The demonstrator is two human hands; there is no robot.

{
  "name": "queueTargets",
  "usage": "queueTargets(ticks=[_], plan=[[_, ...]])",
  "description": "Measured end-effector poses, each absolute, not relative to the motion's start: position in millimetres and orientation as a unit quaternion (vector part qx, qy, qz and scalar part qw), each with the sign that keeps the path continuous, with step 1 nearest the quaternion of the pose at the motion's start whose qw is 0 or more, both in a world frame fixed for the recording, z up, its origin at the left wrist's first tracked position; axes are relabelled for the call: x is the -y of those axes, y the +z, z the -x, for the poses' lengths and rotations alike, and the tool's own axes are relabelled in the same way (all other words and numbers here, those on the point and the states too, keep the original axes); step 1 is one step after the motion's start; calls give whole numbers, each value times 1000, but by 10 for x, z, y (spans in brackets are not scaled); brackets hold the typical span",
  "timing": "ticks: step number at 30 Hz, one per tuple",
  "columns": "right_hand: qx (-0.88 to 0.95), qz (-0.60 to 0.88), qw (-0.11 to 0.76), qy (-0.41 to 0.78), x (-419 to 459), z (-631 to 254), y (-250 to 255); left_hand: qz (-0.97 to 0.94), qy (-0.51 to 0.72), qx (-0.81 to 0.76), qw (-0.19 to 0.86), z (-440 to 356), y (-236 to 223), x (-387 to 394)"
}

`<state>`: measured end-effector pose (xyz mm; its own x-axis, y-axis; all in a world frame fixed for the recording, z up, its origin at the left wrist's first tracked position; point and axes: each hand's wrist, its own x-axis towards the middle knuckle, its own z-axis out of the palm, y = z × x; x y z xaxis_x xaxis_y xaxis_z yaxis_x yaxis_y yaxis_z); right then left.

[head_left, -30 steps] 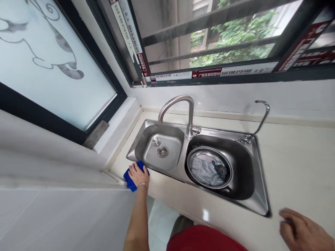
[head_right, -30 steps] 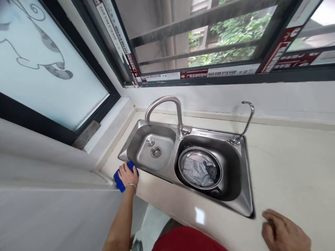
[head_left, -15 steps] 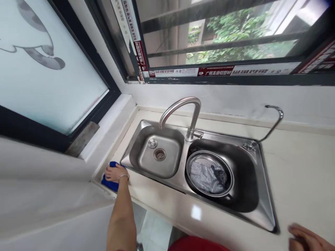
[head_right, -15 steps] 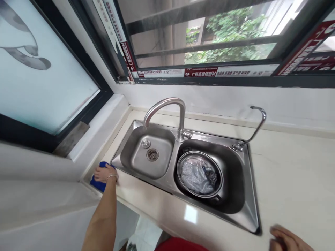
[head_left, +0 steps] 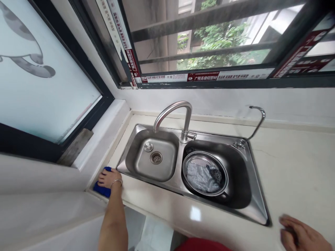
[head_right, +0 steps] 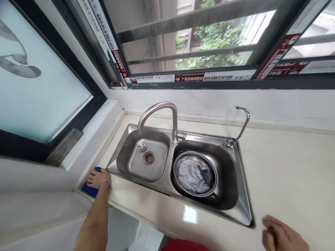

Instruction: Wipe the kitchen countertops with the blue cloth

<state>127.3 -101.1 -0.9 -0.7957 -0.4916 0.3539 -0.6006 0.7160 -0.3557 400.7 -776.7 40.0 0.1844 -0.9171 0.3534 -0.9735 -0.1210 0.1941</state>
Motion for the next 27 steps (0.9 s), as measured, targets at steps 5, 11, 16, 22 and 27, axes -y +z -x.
queueTargets(ticks=[5,11,16,22,27], plan=[[921,-318,151,164,1045,-1298,57,-689,62,698,186,-4067,383,7524],[917,-325,175,153,1088,-1319,79,-638,50,748,175,-4043,364,7070],[918,-319,175,160,1078,-1329,27,-607,47,775,170,-4035,361,6737],[917,-313,176,174,1071,-1337,-15,-598,50,782,168,-4089,352,6468],[911,-323,182,179,1065,-1317,-31,-599,41,784,157,-4107,390,6386]])
